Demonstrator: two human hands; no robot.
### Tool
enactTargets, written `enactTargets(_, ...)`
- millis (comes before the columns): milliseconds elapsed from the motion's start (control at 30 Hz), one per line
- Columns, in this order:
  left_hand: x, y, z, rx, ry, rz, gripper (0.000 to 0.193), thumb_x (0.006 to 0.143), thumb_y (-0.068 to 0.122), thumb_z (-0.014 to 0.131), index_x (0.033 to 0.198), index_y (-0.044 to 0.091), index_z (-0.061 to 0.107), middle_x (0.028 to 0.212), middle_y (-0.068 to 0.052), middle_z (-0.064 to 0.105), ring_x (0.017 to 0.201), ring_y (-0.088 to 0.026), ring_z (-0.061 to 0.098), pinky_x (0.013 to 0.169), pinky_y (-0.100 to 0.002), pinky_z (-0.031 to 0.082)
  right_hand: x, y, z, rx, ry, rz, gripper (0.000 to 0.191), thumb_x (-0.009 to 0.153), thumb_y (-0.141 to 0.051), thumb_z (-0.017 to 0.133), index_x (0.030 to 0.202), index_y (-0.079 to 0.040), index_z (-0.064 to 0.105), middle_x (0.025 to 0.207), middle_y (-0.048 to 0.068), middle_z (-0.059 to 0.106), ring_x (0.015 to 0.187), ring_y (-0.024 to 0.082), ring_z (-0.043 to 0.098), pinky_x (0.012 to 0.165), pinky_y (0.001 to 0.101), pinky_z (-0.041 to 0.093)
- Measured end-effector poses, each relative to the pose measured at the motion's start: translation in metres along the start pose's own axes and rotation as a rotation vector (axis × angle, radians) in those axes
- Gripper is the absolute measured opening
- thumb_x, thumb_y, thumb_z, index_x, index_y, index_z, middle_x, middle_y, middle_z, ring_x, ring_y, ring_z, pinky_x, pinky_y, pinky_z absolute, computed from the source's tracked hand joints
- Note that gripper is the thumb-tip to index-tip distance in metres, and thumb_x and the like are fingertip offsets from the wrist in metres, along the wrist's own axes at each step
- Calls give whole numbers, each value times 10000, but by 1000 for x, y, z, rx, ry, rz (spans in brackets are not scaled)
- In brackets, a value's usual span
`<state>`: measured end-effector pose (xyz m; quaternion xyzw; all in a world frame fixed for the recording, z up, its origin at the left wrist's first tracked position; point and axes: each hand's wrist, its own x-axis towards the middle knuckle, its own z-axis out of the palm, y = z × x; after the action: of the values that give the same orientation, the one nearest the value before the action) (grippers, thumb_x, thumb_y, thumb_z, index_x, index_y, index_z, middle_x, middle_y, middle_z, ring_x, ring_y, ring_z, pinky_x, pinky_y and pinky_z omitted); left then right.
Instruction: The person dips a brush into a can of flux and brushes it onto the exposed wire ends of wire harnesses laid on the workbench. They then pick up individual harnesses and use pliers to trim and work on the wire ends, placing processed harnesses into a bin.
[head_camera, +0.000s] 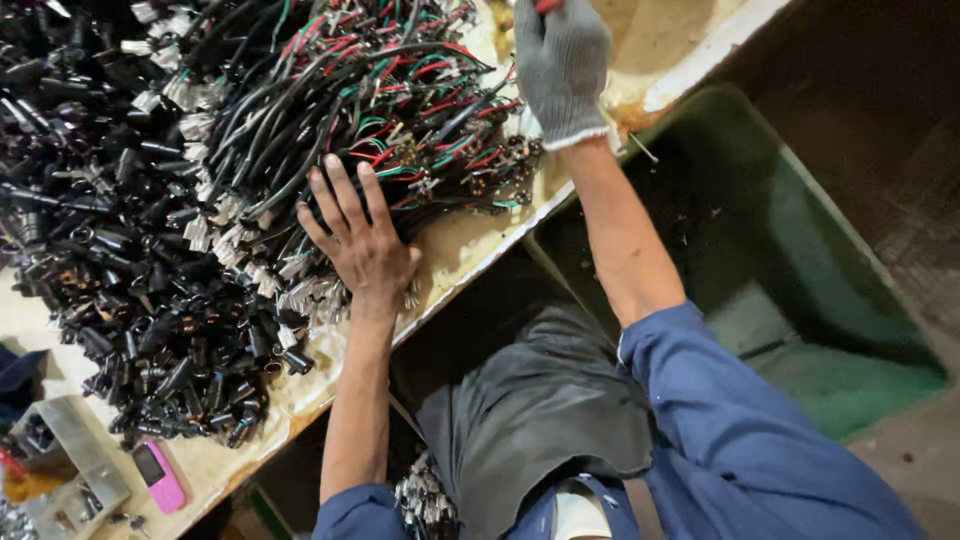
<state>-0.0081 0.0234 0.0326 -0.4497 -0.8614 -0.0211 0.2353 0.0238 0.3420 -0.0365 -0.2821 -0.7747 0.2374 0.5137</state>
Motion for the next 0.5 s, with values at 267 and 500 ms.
enactTargets(267, 2, -1, -3, 9, -18, -8, 1146, 642, 269, 860, 1616, 30, 306, 1678, -257, 256, 1556, -461, 238, 1264, -646, 174, 37, -66, -79, 899, -34, 550, 80, 966, -80, 646, 891, -55, 652, 704, 21, 658, 548, 71, 540, 495, 243, 415)
enactTargets(500, 2, 0, 3, -25, 34, 0, 1090, 732, 328, 854, 1624, 17, 309, 1679, -264, 259, 1547, -470, 246, 1245, -656, 181, 64, -68, -107, 344, 27, -44, 154, 1026, -55, 721, 905, 9, 651, 803, 84, 684, 687, 189, 629, 618, 379, 488)
